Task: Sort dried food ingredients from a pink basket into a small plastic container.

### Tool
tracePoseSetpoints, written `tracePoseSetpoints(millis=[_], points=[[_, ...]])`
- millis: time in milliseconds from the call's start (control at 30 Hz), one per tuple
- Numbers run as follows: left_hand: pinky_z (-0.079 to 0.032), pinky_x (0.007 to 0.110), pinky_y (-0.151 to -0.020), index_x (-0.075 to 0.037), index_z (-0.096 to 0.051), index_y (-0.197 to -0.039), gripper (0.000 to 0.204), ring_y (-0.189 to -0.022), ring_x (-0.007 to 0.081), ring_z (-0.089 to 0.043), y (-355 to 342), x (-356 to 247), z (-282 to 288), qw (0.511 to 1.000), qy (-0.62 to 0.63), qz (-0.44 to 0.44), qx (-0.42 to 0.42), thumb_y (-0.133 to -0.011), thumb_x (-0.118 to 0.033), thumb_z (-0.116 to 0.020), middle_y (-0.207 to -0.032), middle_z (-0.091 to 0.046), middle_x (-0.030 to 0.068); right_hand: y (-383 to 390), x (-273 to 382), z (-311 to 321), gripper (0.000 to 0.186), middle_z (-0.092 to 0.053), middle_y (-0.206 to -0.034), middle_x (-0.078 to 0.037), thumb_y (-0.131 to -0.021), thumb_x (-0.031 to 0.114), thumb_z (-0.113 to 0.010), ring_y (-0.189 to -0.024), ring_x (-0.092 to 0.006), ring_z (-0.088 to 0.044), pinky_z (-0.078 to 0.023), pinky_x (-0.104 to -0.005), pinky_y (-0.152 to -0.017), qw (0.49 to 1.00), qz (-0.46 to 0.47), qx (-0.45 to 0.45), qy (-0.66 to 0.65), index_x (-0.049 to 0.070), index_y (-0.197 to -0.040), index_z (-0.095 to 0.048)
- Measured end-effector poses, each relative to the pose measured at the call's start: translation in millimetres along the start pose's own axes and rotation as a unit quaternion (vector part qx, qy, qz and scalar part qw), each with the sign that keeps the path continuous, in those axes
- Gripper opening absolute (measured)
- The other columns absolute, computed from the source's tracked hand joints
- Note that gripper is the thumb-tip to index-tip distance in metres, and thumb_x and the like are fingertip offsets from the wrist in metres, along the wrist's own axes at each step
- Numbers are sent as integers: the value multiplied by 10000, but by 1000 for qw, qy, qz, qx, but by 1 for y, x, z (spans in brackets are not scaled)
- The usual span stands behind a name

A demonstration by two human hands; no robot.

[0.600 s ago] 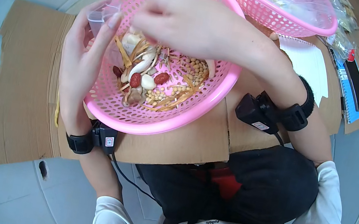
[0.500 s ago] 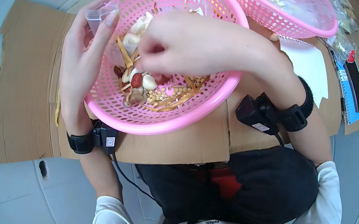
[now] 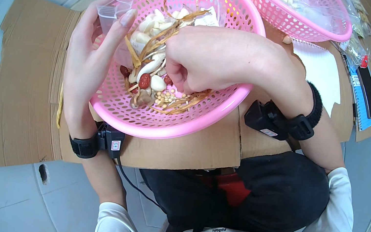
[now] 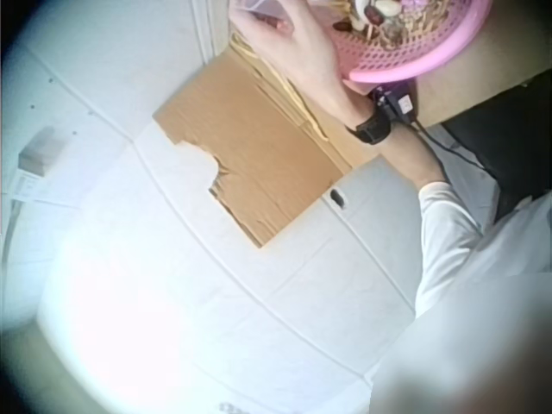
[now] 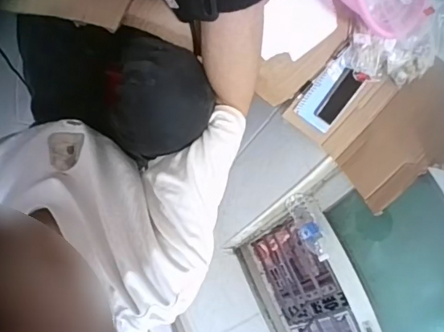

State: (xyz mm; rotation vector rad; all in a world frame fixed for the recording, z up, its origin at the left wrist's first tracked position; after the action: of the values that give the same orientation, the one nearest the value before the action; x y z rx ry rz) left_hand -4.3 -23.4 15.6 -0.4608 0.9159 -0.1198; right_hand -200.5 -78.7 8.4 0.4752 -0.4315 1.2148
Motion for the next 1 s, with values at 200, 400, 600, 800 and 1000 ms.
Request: tracePoseSetpoints(millis=[200,400,600,800,1000], points=[[-532,302,-939,27,-619,-1410,462,-1050,130,-694,0,-2,-1,1000,-1,3,2,-1058,-248,-734,-1126,-754,93,0,-2,-3,108,-643,-632,-184,-760,56,-705,-586,-330,-619,-509,-435,-613,1000,-7,-17,12,-51,-753,-714],[-529,310,-955,24,-619,-1418,472,-1063,134,-697,0,0,0,1000,-1,4,0,-1048,-241,-744,-1137,-755,96,0,-1,-5,140,-674,-709,-215,-823,76,-686,-667,-378,-671,-544,-465,-668,995,-50,8,83,-58,-800,-719],[-528,313,-964,19,-624,-1416,470,-1074,138,-691,-1,-1,1,1000,-7,8,-1,-1048,-246,-746,-1153,-753,102,-4,-1,3,298,-680,-779,-244,-999,174,-547,-752,-438,-701,-546,-525,-723,994,12,-108,-5,-79,-937,-690],[-527,311,-978,24,-615,-1421,469,-1108,142,-681,-1,8,1,1000,8,7,-4,-1060,-253,-733,-1199,-744,104,-6,-8,13,404,-668,-839,-267,-1096,274,-482,-815,-429,-687,-529,-505,-775,968,69,-239,20,-62,-967,-664],[-528,309,-988,30,-604,-1429,452,-1126,143,-678,-2,6,4,999,36,7,-7,-1072,-223,-717,-1226,-737,108,-17,-13,17,433,-667,-803,-213,-1109,334,-534,-748,-365,-660,-506,-469,-733,937,38,-342,-63,-57,-1009,-691]])
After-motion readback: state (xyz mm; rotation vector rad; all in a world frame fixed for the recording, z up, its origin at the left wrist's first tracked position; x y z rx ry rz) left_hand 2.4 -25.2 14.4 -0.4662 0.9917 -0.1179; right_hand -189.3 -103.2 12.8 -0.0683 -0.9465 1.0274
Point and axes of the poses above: each hand's wrist, its own y-axis away from the middle knuckle, its own z-axis out of the back of the hand, x = y × z, the point moved 3 cm from there along -y, towards the middle knuckle
